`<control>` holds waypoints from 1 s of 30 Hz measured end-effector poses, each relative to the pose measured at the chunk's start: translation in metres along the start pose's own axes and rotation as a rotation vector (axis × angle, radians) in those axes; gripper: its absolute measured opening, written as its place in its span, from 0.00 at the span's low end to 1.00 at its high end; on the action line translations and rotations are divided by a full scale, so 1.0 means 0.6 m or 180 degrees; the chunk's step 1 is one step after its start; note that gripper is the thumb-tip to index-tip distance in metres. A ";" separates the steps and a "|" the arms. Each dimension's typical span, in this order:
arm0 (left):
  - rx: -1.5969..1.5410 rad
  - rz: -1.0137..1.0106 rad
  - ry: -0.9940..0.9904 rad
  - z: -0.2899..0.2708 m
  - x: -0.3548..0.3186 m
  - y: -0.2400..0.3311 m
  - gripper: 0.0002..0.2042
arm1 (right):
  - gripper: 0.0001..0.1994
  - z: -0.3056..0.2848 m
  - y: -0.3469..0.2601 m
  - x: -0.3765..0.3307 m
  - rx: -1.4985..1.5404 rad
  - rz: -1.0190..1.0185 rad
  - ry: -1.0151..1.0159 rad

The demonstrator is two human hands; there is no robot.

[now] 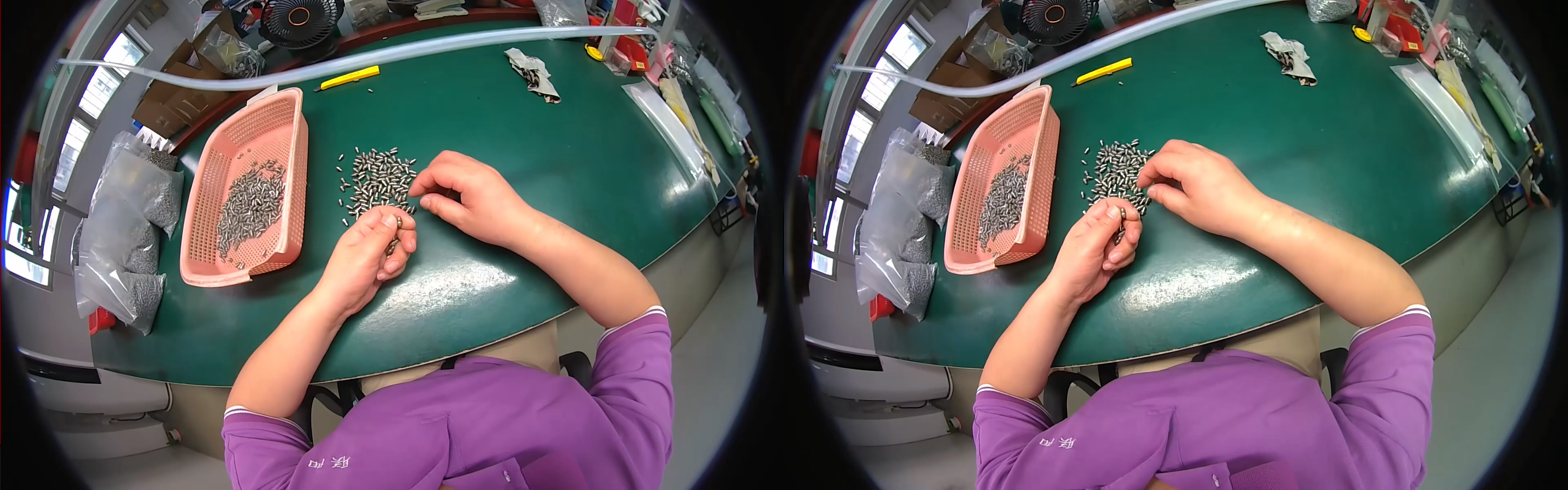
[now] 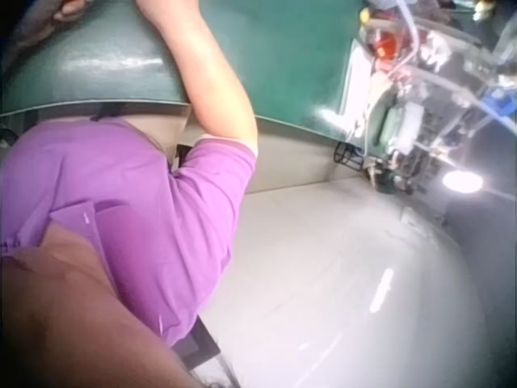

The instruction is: Inspecting and sorting small metal components on an industrial workbench.

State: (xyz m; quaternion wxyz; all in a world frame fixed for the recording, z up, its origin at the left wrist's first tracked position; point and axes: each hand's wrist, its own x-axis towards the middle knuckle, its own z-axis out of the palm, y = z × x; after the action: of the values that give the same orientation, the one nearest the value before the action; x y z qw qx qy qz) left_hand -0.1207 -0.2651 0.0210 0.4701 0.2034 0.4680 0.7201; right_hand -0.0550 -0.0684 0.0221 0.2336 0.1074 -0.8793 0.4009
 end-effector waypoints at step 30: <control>0.0090 0.0054 0.0330 0.002 -0.001 -0.004 0.06 | 0.06 0.005 -0.028 0.001 0.1488 0.0760 -0.0514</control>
State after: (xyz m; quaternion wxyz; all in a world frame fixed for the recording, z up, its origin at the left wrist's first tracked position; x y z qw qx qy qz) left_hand -0.1185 -0.2648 0.0197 0.4362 0.1764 0.5001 0.7270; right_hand -0.0500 -0.0817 0.0314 0.0827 0.0856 -0.7851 0.6078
